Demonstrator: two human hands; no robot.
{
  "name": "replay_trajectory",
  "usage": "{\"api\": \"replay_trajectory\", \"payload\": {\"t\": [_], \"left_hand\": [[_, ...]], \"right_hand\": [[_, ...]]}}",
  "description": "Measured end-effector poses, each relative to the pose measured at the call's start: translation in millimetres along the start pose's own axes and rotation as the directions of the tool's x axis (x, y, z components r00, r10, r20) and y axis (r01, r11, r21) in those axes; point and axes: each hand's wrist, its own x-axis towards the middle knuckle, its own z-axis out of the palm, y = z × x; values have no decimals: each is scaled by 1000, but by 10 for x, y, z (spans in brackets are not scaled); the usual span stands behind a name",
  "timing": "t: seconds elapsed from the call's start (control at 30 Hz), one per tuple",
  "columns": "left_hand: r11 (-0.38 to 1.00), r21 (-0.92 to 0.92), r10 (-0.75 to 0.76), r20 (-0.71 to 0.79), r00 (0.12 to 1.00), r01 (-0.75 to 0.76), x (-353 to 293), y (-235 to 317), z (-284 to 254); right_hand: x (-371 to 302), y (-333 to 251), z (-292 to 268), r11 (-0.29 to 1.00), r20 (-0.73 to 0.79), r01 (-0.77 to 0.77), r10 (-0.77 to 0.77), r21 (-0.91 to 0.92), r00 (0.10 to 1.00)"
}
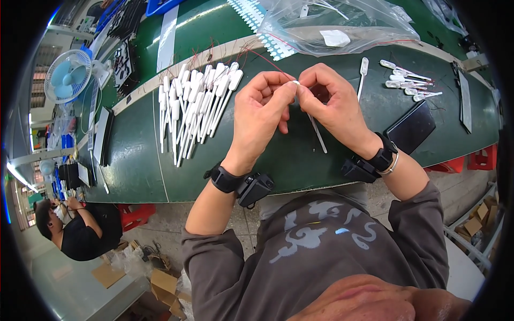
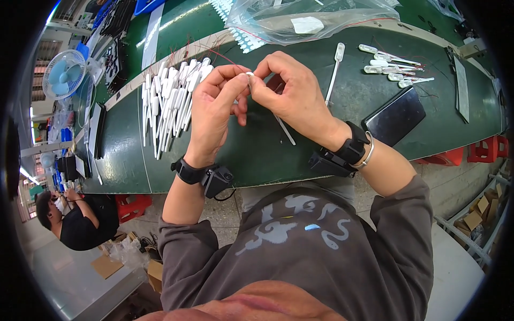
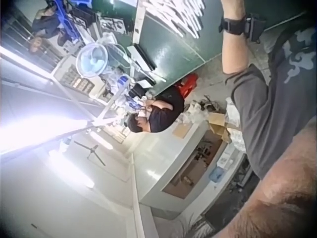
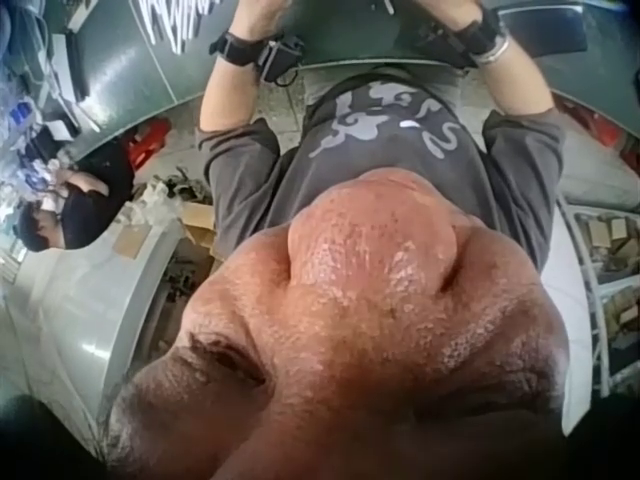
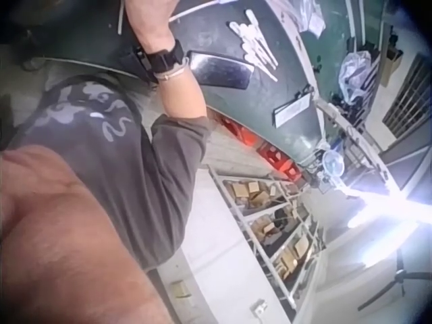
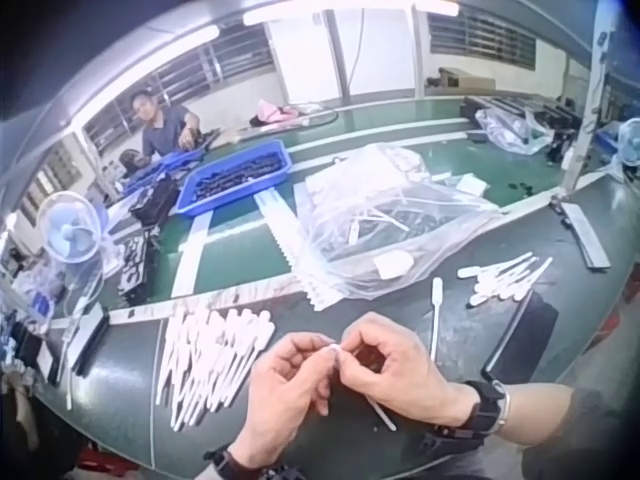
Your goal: The person assembles electronic components by picking up a white plastic housing and threading thin wires through it. They then fit a long white plastic strip into the housing, pressing the components together before setting the unit down.
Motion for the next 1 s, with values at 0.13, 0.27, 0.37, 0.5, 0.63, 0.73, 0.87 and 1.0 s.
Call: {"api": "replay_trajectory", "payload": {"t": [0.13,0.27,0.37,0.5,0.63,0.73,0.87,1.0], "left_hand": [[1000,30,3,-20,1000,-3,-6,-23,11],[1000,3,23,-31,999,-23,-16,-43,22],[1000,-2,24,-30,999,-24,-25,-33,22],[1000,25,14,-19,1000,-14,-23,-4,-26],[998,56,8,-18,1000,-7,-27,2,-78],[997,82,-9,-5,1000,10,-31,63,-82],[980,198,-10,17,1000,7,-69,90,-229],[970,243,-27,85,996,6,-198,171,-276]], "right_hand": [[-22,0,-2,1000,2,19,-19,7,1000],[-23,-6,2,999,8,17,-17,46,1000],[-21,-9,-1,999,19,38,-38,29,999],[-24,-2,27,995,43,32,-36,93,998],[-32,8,56,994,59,23,-29,111,998],[-32,-32,-4,948,164,-138,93,287,982],[45,11,-50,757,429,-412,193,507,882],[38,60,-28,526,605,-616,222,586,765]]}}
